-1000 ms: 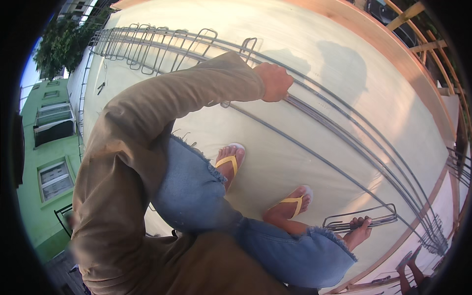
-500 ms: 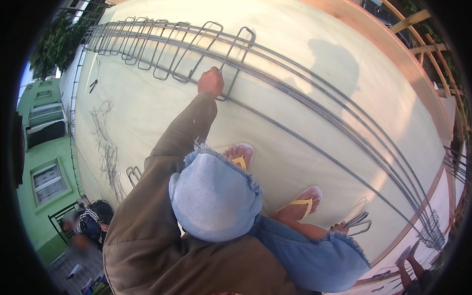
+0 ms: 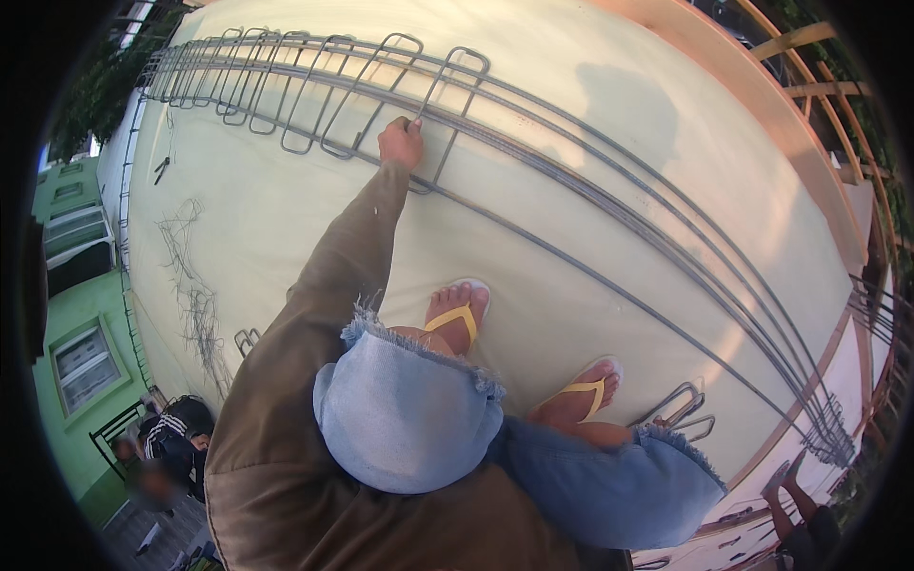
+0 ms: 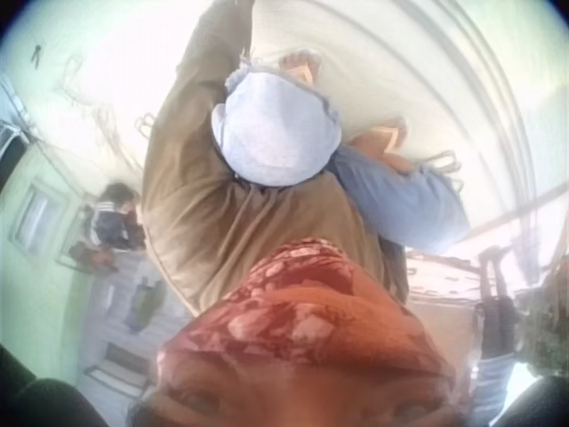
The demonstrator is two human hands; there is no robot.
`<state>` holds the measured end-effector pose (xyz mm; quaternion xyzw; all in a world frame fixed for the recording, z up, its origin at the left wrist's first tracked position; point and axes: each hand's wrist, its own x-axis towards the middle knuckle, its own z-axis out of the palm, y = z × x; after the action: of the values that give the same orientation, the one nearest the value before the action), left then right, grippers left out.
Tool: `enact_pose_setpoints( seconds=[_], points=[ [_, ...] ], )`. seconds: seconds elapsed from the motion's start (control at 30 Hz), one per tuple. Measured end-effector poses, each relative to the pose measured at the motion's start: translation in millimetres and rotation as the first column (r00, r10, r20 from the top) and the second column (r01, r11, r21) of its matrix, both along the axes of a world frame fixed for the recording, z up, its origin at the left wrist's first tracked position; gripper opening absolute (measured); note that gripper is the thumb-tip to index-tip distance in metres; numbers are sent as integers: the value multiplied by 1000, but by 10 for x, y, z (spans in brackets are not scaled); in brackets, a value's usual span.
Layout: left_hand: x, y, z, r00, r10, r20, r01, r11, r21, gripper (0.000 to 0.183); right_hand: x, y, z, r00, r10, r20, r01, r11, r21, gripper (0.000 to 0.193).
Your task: The person places U-shaped rebar stirrups onto parallel longitudinal rebar rods laid on a flat surface, spacing them evenly and adjusting their positions by hand. The person repeatedly picks up stirrups and positions them along the rods to form a rebar cage.
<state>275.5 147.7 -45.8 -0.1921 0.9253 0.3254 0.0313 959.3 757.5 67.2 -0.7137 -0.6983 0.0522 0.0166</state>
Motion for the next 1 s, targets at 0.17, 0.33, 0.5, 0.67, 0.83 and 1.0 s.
enact_pose_setpoints(
  seconds=[0.17,0.33,0.5,0.67,0.83,1.0],
  points=[
    [-141,-90,105,998,-51,-31,47,994,-102,32,124,27,160,1000,12,1,-12,1000,14,48],
    [-361,-332,134,990,-142,-18,139,984,-113,39,99,84,310,999,41,18,-41,999,7,48],
    [-337,-424,39,995,-98,1,98,992,-76,37,-64,279,499,994,110,-21,-109,993,36,49],
    [-229,-440,-80,997,-79,2,78,989,-122,35,-534,519,722,961,263,-81,-257,963,74,50],
    [-250,-365,-80,981,-142,135,180,923,-341,33,-1605,347,872,844,503,-184,-487,864,125,41],
    [-295,-154,379,934,-131,333,293,815,-501,38,-2923,-32,1336,652,158,-742,-522,803,-288,30]
  ],
)
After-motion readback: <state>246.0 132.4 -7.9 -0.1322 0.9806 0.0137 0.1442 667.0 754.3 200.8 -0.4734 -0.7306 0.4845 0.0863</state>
